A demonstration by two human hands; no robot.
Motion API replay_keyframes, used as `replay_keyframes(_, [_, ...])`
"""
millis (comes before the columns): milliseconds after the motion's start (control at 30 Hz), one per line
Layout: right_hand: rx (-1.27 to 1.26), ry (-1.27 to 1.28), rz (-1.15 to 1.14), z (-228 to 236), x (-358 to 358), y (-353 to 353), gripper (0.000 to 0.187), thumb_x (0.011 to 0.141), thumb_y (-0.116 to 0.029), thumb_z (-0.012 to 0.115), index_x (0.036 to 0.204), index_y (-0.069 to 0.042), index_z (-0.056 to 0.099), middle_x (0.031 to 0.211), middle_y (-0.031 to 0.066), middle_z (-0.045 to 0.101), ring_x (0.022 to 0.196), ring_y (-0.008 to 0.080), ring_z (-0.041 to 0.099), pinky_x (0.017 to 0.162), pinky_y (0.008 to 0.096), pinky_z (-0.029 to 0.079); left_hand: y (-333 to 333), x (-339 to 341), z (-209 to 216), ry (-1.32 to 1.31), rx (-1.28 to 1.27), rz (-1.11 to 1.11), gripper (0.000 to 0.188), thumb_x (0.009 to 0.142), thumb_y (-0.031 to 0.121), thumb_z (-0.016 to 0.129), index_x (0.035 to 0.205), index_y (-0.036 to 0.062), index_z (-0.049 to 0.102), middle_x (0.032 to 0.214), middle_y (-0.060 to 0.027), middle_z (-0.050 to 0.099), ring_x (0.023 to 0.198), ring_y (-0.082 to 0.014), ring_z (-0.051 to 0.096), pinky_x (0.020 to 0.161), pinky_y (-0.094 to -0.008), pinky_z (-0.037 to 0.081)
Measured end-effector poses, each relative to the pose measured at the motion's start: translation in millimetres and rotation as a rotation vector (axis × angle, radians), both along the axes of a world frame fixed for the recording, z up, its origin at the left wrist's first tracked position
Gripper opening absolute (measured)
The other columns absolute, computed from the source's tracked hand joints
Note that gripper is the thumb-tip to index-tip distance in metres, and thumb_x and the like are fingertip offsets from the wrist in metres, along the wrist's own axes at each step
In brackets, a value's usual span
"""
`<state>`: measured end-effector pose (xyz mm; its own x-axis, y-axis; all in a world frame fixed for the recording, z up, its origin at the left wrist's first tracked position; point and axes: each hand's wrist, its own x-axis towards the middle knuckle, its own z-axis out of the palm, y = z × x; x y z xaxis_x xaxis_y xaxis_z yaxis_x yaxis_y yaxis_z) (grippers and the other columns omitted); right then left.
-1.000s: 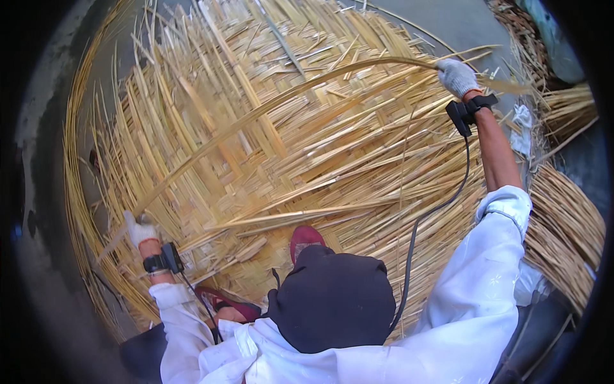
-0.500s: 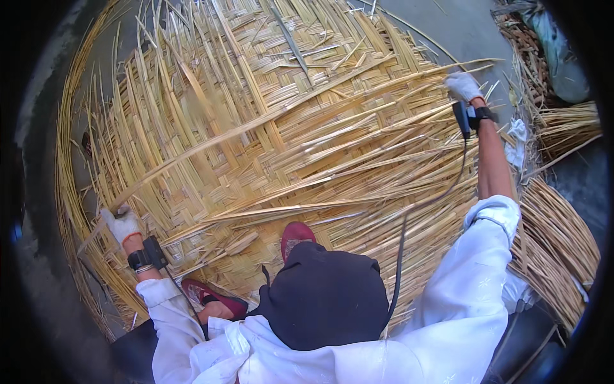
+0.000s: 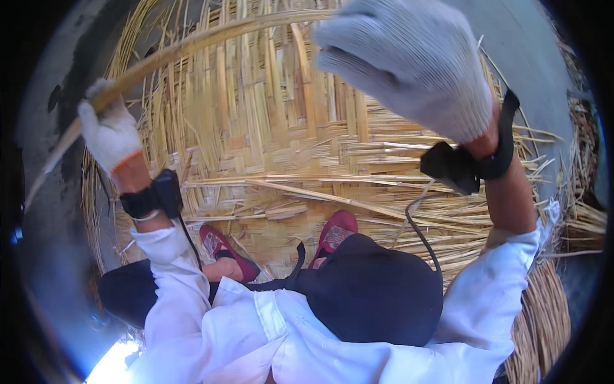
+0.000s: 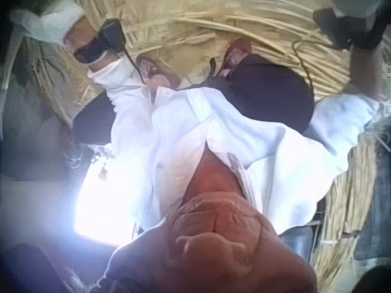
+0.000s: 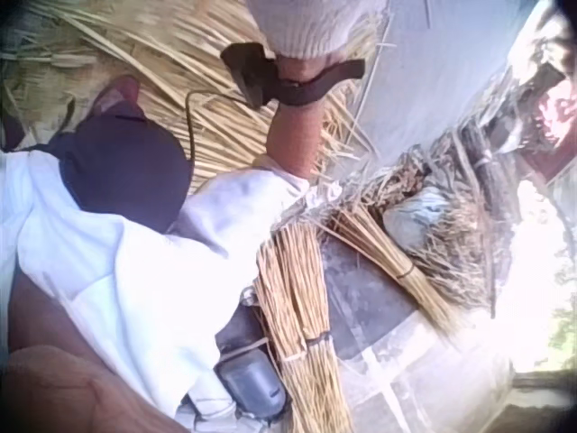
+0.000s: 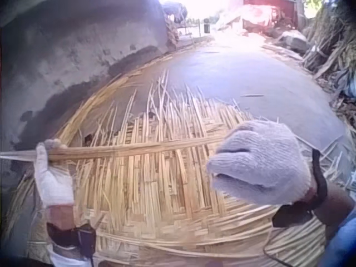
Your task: The recorder is weaving thin bamboo or straw strips together to create a large circular mat on the floor.
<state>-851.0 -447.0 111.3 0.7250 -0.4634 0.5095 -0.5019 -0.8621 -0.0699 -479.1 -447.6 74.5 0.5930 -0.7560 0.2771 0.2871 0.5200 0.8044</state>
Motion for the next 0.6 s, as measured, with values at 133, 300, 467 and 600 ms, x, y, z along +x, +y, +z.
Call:
replay_keyframes(133, [-0.461,-0.252,0.309,25.4,62.3,-39.5,0.023,0.087,-0.021,0.061,0.103,-0.005,0.063,0.076,0.0008,0.061,0.062,0.0155,0.059,0.052,0.0259,0.048,-7.8,5.2,78.1,-0.427,-0.191,0.027,0.021,0.091,0.011,0.049,0.104,-0.0037,0.056,0.101,-0.0196,0.059,0.091,-0.0283,0.060,0.087,-0.0376,0.050])
replay_keyframes(300, [-0.546,-0.373,0.521,33.4,94.1,-51.9,0.031,0.085,-0.024,0.062,0.111,-0.007,0.060,0.086,0.0032,0.064,0.068,0.0186,0.062,0.057,0.0264,0.050,-10.8,-4.1,99.5,-1.721,-0.136,0.482,0.023,0.087,0.009,0.054,0.107,-0.0018,0.056,0.102,-0.0121,0.062,0.094,-0.0239,0.060,0.087,-0.0345,0.049])
replay_keyframes(467, [-0.259,-0.373,0.360,34.2,69.3,-52.7,0.030,0.084,-0.022,0.063,0.109,-0.007,0.062,0.086,0.0042,0.064,0.069,0.0178,0.061,0.060,0.0286,0.050,-41.4,-79.9,90.9,-1.907,-0.622,0.381,0.041,0.076,0.016,0.065,0.114,0.0063,0.056,0.107,-0.0085,0.061,0.103,-0.0253,0.055,0.091,-0.0374,0.043])
replay_keyframes(600, [-0.055,-0.457,0.091,53.1,1.1,-63.1,0.029,0.082,-0.019,0.064,0.108,-0.007,0.063,0.087,0.0050,0.064,0.070,0.0172,0.061,0.062,0.0303,0.049,-57.0,-98.1,84.4,-1.769,-0.701,0.381,0.057,0.067,0.021,0.073,0.121,0.0128,0.056,0.112,-0.0057,0.060,0.110,-0.0264,0.052,0.094,-0.0397,0.039])
